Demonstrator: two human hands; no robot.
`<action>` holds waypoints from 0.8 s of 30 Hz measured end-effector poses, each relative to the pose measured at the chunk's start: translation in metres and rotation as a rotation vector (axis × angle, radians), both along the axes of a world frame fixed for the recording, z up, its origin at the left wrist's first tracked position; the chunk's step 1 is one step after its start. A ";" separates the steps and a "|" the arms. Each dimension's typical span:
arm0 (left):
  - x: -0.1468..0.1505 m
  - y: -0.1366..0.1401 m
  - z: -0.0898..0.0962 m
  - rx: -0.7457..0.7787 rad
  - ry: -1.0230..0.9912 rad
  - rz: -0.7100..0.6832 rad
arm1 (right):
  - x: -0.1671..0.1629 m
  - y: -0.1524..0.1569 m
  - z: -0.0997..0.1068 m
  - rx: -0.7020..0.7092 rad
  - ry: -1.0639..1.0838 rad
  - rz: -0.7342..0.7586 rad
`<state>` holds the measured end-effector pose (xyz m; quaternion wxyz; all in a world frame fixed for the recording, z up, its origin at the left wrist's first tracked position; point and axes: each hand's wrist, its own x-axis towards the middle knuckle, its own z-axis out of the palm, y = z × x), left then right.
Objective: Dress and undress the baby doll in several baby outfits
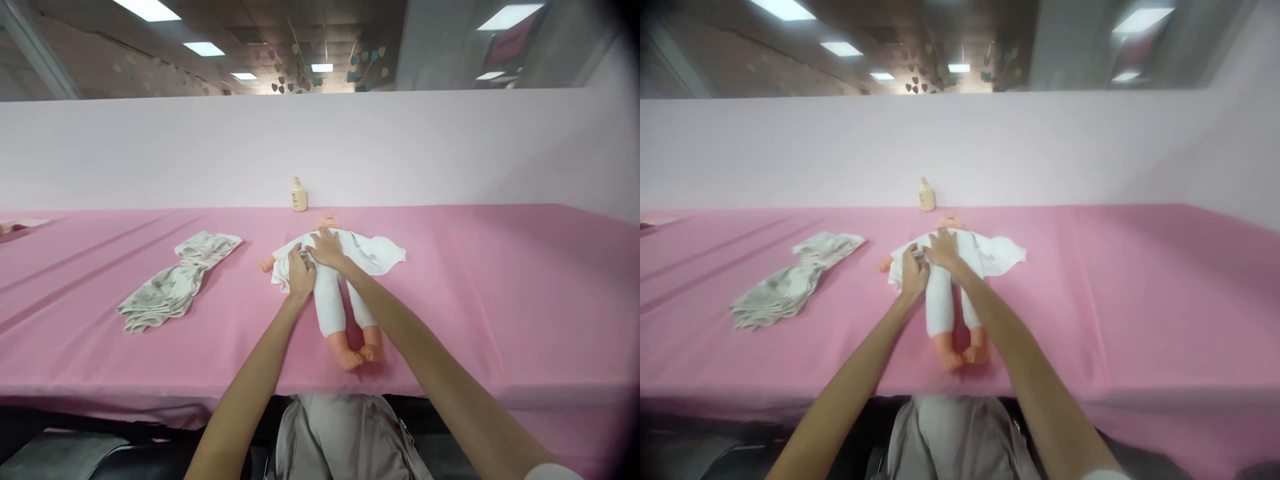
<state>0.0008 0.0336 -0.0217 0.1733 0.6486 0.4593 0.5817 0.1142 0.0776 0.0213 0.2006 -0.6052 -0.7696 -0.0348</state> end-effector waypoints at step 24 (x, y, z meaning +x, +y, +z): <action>0.003 -0.017 0.022 -0.660 -0.829 -0.486 | 0.142 -0.040 -0.071 -0.078 0.001 -0.312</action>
